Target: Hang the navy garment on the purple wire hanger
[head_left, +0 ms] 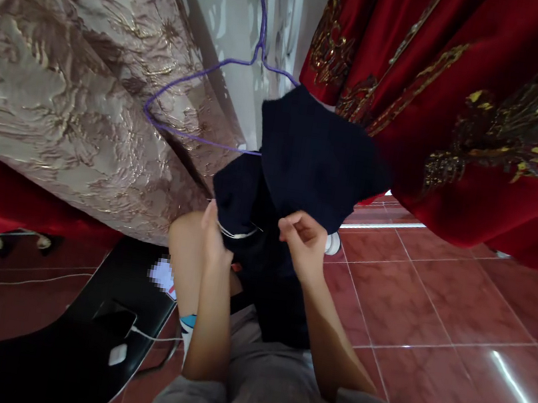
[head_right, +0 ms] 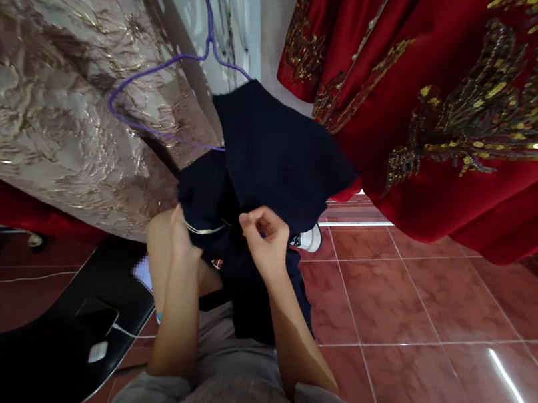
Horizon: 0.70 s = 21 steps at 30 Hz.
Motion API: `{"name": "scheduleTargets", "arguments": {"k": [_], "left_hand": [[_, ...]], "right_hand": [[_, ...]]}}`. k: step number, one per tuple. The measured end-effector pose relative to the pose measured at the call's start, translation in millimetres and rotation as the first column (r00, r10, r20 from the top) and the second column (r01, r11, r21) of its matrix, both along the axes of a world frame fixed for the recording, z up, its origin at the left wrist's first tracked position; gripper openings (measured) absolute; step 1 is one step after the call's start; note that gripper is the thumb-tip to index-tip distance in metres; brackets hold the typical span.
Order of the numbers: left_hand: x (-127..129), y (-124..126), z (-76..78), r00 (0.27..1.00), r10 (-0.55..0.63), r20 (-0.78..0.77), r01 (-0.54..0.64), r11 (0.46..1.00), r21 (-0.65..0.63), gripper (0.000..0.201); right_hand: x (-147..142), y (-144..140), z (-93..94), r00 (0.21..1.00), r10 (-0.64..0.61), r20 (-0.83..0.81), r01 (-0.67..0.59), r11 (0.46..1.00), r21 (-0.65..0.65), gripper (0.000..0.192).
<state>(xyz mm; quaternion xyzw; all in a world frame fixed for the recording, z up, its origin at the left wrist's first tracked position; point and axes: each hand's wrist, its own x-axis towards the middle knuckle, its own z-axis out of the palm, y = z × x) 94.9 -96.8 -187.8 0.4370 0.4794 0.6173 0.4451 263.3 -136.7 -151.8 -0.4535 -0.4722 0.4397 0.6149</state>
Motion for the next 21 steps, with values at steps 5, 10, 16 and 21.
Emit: {"name": "scheduleTargets", "arguments": {"k": [5,10,16,21], "left_hand": [[35.0,-27.4,19.6,0.999,0.021,0.036,-0.024,0.995,0.094,0.033],[36.8,-31.7,44.6,0.936,-0.054,-0.348,0.178,0.926,0.334,0.027],[1.5,-8.5,54.9,0.709,-0.489,-0.507,0.635,0.756,0.159,0.077],[-32.8,2.2,64.1,0.116,-0.432,-0.894,0.708,0.667,-0.231,0.06]], "right_hand": [[4.1,-1.4,-5.4,0.986,0.12,0.112,-0.124,0.992,0.032,0.037],[3.8,-3.6,0.7,0.945,0.309,0.106,-0.305,0.951,-0.051,0.067],[30.9,17.0,60.8,0.744,0.592,0.31,-0.624,0.781,0.008,0.01],[57.6,42.5,118.7,0.717,0.573,0.397,-0.638,0.769,0.044,0.014]]}}
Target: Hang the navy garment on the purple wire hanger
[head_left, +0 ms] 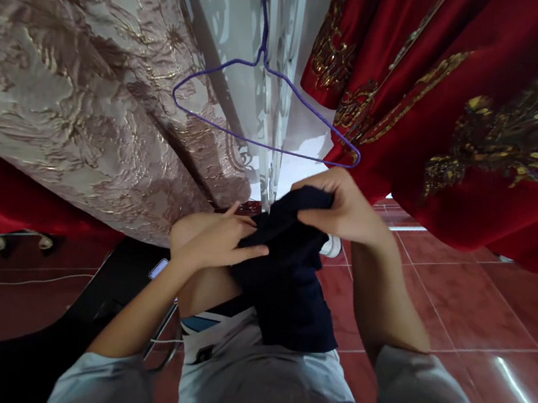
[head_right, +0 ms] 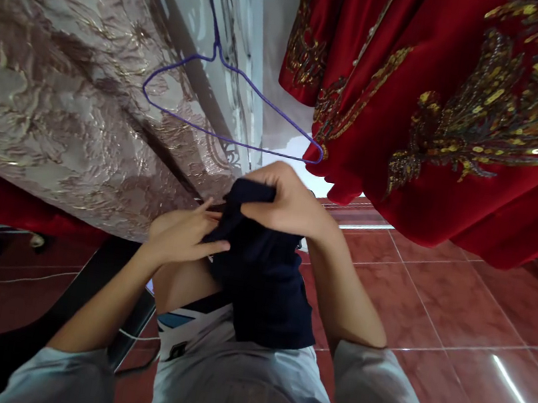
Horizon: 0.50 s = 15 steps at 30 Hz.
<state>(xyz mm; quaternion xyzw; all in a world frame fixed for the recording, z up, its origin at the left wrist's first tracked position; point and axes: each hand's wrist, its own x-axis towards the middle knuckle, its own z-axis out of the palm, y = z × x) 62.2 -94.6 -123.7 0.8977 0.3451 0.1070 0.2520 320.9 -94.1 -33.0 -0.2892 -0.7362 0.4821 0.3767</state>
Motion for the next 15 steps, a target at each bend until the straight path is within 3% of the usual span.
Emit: {"name": "scheduleTargets", "arguments": {"k": [3,6,8,10,13,15], "left_hand": [[-23.9,5.7,-0.7,0.96,0.076,-0.27,-0.04,0.99,0.136,0.054],[-51.7,14.6,-1.5,0.936,0.145,-0.321,-0.097,0.982,0.162,0.037],[-69.2,19.2,1.3,0.936,0.248,-0.249,-0.21,0.963,0.168,0.026],[-83.8,20.8,5.9,0.925,0.365,-0.105,-0.345,0.923,0.172,0.027],[-100.9,18.6,11.4,0.877,0.47,0.1,-0.481,0.86,0.172,0.042],[-110.1,18.1,12.8,0.874,0.478,0.091,-0.486,0.853,0.19,0.04]], "right_hand": [[-1.0,15.6,10.3,0.988,-0.144,-0.055,0.148,0.986,0.073,0.01],[-13.6,41.2,-5.3,0.946,-0.317,-0.068,0.324,0.925,0.196,0.009],[-22.9,63.0,-27.5,0.919,-0.386,-0.08,0.392,0.875,0.283,0.01],[-28.8,83.2,-53.4,0.897,-0.431,-0.094,0.438,0.844,0.308,0.024],[-27.3,97.8,-83.5,0.9,-0.429,-0.076,0.433,0.861,0.265,0.032],[-18.2,93.8,-90.6,0.917,-0.395,-0.063,0.397,0.878,0.269,0.026]]}}
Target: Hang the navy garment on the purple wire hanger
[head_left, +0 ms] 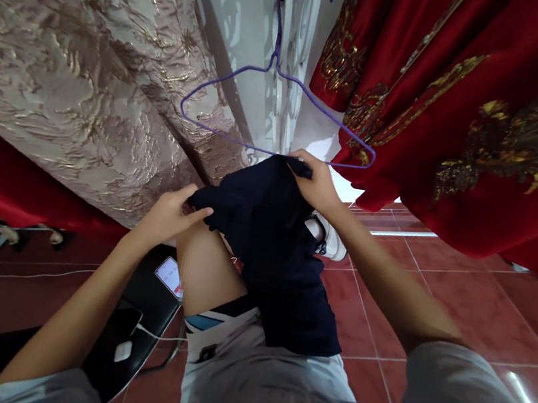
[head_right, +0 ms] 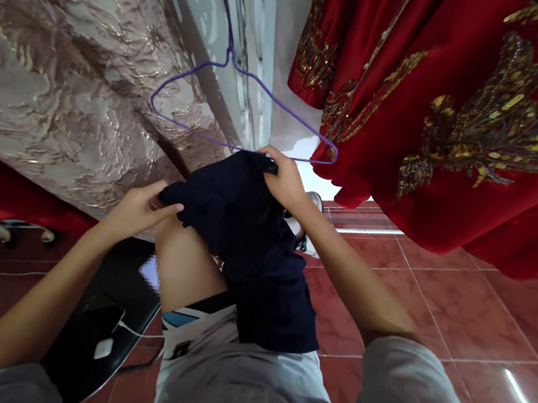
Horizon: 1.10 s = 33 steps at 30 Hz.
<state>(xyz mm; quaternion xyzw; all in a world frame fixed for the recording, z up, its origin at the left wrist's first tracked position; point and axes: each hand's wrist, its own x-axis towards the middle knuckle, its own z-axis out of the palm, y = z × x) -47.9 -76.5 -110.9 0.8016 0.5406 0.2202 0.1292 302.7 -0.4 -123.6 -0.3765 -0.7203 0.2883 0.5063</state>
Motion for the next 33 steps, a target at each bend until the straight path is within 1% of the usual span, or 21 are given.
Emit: {"name": "scheduleTargets", "arguments": {"k": [1,3,5,7,10,12,14,16,17,19,20,21,23,25,26,27,28,30,31,32,33], "left_hand": [[-3.9,1.0,0.4,0.999,-0.011,-0.042,0.011,1.0,0.002,0.037],[-9.4,5.8,2.1,0.995,-0.039,-0.097,0.044,0.998,0.044,0.032],[-10.5,13.2,7.2,0.999,-0.034,-0.027,0.037,0.989,0.146,0.03],[-6.2,20.7,16.6,0.99,-0.028,0.136,-0.005,0.972,0.236,0.031],[8.9,29.3,36.0,0.923,-0.091,0.375,-0.036,0.947,0.318,0.031],[22.0,35.0,49.4,0.88,-0.157,0.448,-0.017,0.933,0.36,0.029],[34.4,43.6,61.8,0.872,-0.194,0.449,-0.006,0.914,0.406,0.026],[43.7,56.0,73.3,0.875,-0.235,0.422,0.011,0.883,0.469,0.027],[47.0,63.1,78.9,0.877,-0.25,0.41,0.02,0.873,0.488,0.031],[50.9,76.9,89.6,0.881,-0.249,0.403,0.033,0.881,0.471,0.038],[52.0,82.7,94.4,0.885,-0.227,0.407,0.036,0.904,0.426,0.038],[52.6,87.3,98.6,0.888,-0.194,0.418,0.031,0.93,0.365,0.032],[53.3,92.2,104.7,0.889,-0.13,0.44,0.013,0.966,0.259,0.017],[53.5,91.9,107.0,0.893,-0.107,0.437,0.001,0.972,0.235,0.013],[53.1,90.5,106.9,0.899,-0.111,0.424,0.002,0.968,0.25,0.015],[52.4,88.8,106.0,0.903,-0.122,0.412,0.005,0.962,0.274,0.017],[51.1,87.2,104.8,0.903,-0.136,0.407,0.009,0.954,0.299,0.019],[47.6,85.4,102.0,0.894,-0.157,0.419,0.001,0.937,0.35,0.022],[46.1,85.2,100.9,0.887,-0.161,0.432,-0.009,0.931,0.366,0.024],[45.5,85.1,100.3,0.879,-0.162,0.448,-0.021,0.926,0.376,0.025],[46.3,85.0,100.2,0.872,-0.162,0.462,-0.029,0.925,0.38,0.025]], "right_hand": [[6.7,-5.2,0.6,1.0,0.004,0.017,-0.004,1.0,0.017,0.023],[22.7,-18.3,8.0,0.997,-0.035,0.075,0.031,0.998,0.061,0.015],[38.6,-29.9,19.3,0.988,-0.088,0.129,0.078,0.994,0.079,0.008],[49.7,-36.8,29.6,0.984,-0.129,0.125,0.122,0.99,0.063,0.019],[52.1,-39.7,35.9,0.984,-0.173,0.029,0.174,0.985,-0.01,0.041],[45.7,-40.8,34.2,0.985,-0.169,-0.024,0.167,0.983,-0.075,0.047],[37.6,-44.1,31.6,0.992,-0.114,-0.052,0.107,0.986,-0.124,0.048],[33.3,-49.9,31.9,0.998,-0.037,-0.053,0.029,0.991,-0.132,0.044],[33.9,-53.4,33.8,0.999,-0.001,-0.04,-0.003,0.993,-0.115,0.037],[41.4,-60.0,40.7,1.0,0.013,-0.009,-0.014,0.999,-0.04,0.016],[48.1,-62.5,45.0,1.0,-0.026,-0.013,0.026,0.999,0.019,0.011],[56.3,-63.9,49.1,0.995,-0.089,-0.043,0.093,0.992,0.083,0.023],[75.3,-62.6,56.1,0.957,-0.237,-0.169,0.266,0.949,0.172,0.05],[95.0,-55.6,61.4,0.898,-0.345,-0.272,0.399,0.901,0.173,0.069],[104.5,-50.9,64.0,0.883,-0.376,-0.282,0.427,0.893,0.146,0.071],[113.7,-46.2,67.0,0.884,-0.389,-0.261,0.425,0.9,0.096,0.066],[122.3,-42.4,70.7,0.898,-0.38,-0.22,0.394,0.919,0.023,0.057],[137.6,-38.6,79.4,0.948,-0.285,-0.143,0.257,0.948,-0.189,0.036],[143.4,-38.8,83.9,0.967,-0.218,-0.129,0.171,0.938,-0.302,0.034],[147.3,-39.7,87.9,0.976,-0.165,-0.142,0.098,0.915,-0.39,0.038],[148.7,-40.7,91.1,0.974,-0.136,-0.178,0.044,0.896,-0.442,0.044]]}}
